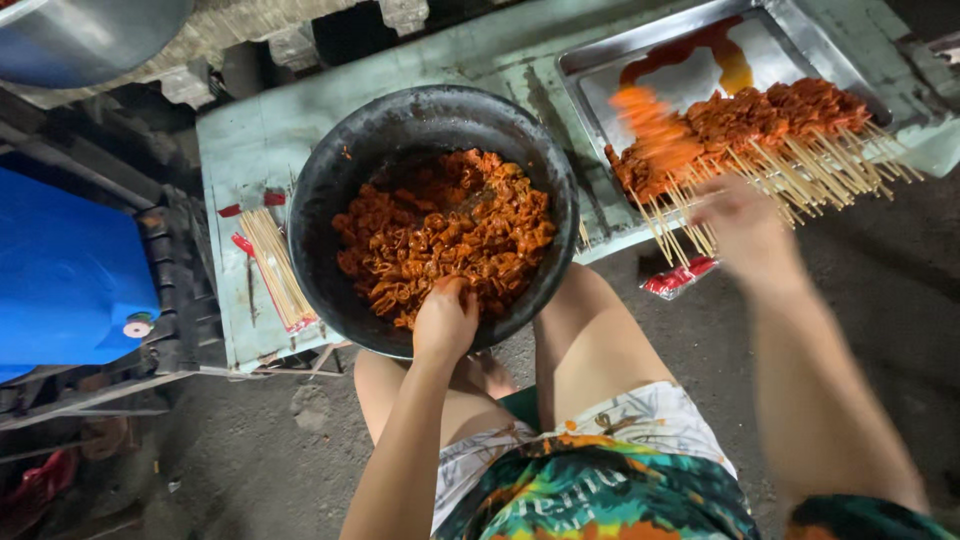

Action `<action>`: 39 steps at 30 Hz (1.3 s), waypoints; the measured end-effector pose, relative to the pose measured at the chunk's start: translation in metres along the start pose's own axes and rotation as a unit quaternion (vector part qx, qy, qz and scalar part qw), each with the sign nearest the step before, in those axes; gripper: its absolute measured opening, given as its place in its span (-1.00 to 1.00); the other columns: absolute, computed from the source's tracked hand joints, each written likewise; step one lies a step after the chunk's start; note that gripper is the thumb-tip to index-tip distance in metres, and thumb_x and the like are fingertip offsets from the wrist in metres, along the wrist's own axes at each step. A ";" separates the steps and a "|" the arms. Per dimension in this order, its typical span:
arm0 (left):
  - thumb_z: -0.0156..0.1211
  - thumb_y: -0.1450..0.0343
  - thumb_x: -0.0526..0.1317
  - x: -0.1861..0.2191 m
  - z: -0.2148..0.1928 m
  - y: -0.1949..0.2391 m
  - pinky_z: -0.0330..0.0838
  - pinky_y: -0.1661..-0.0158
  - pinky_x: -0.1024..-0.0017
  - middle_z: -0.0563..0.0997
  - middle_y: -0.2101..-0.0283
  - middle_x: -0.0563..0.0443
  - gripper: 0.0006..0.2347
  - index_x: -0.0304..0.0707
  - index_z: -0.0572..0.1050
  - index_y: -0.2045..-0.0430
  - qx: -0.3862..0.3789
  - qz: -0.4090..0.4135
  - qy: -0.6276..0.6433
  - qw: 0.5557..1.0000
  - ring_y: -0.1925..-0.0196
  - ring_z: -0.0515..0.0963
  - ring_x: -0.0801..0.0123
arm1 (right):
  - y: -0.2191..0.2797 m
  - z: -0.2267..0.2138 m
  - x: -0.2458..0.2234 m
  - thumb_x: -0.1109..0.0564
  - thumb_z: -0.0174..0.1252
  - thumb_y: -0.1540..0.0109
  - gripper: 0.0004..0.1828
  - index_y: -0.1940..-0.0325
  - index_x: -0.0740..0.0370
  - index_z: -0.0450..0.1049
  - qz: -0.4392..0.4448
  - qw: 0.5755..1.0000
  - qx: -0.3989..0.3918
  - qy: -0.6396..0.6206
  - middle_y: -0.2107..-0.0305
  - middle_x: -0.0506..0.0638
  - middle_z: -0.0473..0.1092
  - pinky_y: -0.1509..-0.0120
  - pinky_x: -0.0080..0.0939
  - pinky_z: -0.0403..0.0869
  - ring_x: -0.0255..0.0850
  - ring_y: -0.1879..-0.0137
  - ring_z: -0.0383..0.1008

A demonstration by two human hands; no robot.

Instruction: The person prepares skewers by threading pieces of marinated food from a large black bowl onto wooden sticks and placing the finished skewers onto a metal tray.

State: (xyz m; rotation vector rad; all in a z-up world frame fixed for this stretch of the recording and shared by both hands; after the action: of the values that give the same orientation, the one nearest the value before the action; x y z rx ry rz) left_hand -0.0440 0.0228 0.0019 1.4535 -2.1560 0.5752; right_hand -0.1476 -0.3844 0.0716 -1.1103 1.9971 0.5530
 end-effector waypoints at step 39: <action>0.32 -0.34 -0.24 -0.003 0.003 0.002 0.49 -0.04 0.10 0.53 -0.12 -0.37 -0.71 -0.38 0.55 0.09 -0.018 -0.015 0.046 0.999 -0.05 0.56 -0.21 | -0.177 0.260 0.137 0.10 -0.04 -0.41 -0.74 0.03 0.22 0.55 0.081 0.988 -0.131 0.008 0.18 0.18 0.53 0.00 0.05 0.46 0.10 0.02 0.55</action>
State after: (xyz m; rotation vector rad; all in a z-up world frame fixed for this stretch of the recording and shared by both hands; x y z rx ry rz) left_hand -0.0454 0.0238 -0.0027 1.4092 -2.0608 0.5776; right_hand 0.0660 -0.3724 -0.1965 -1.1139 2.0838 0.9159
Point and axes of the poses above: each hand's wrist, its own y-axis away from the middle knuckle, its own z-axis out of the palm, x = y × z, the point moved 9 cm from there along -y, towards the middle knuckle
